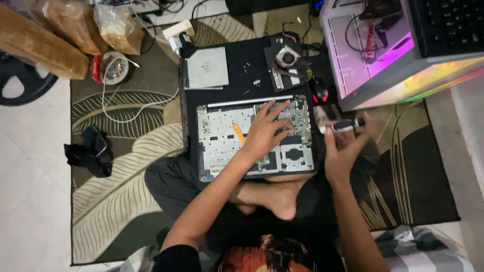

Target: Removing a cooling fan from the internal assembly of a laptop using a screwdriver.

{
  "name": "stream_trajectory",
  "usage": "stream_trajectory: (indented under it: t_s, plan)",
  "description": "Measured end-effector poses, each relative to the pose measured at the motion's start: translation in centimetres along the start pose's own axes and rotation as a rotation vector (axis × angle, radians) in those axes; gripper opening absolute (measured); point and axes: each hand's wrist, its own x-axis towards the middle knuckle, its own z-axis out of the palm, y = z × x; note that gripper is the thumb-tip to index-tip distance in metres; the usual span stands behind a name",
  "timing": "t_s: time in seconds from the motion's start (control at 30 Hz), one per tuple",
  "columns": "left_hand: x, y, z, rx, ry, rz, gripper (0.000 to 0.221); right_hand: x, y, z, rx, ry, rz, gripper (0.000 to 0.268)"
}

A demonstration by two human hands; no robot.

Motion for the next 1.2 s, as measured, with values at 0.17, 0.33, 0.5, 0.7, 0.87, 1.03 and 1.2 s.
stream_trajectory:
  t_s: [0.17, 0.33, 0.5, 0.7, 0.87, 1.03, 1.2]
  plan:
    - [0.5, -0.7, 0.8, 0.126, 0.007, 0.07, 0.012, -1.2, 2.8, -2.6, -0.032, 0.089, 0.047, 0.083]
    - [0.7, -1.5, 1.8, 0.263, 0.027, 0.257, 0.015, -2.2, 5.9, -4.4, 0.039, 0.172, 0.109, 0.084]
    - [1.1, -0.8, 1.6, 0.326, 0.019, 0.268, 0.018, -2.8, 8.4, -5.2, 0.065, 0.18, 0.121, 0.085]
    - [1.2, 0.7, 0.5, 0.347, 0.026, 0.276, 0.02, -2.7, 7.3, -4.1, 0.056, 0.169, 0.092, 0.082]
    - [1.2, 1.4, -0.2, 0.392, 0.022, 0.281, 0.019, -2.9, 6.9, -3.9, 0.016, 0.173, 0.071, 0.08]
    - [1.4, 1.1, -0.2, 0.437, 0.028, 0.342, 0.015, -3.0, 6.7, -3.9, 0.001, 0.147, 0.078, 0.078]
    - [1.6, 0.4, 0.5, 0.451, 0.028, 0.395, 0.015, -2.9, 7.0, -4.0, -0.019, 0.127, 0.051, 0.077]
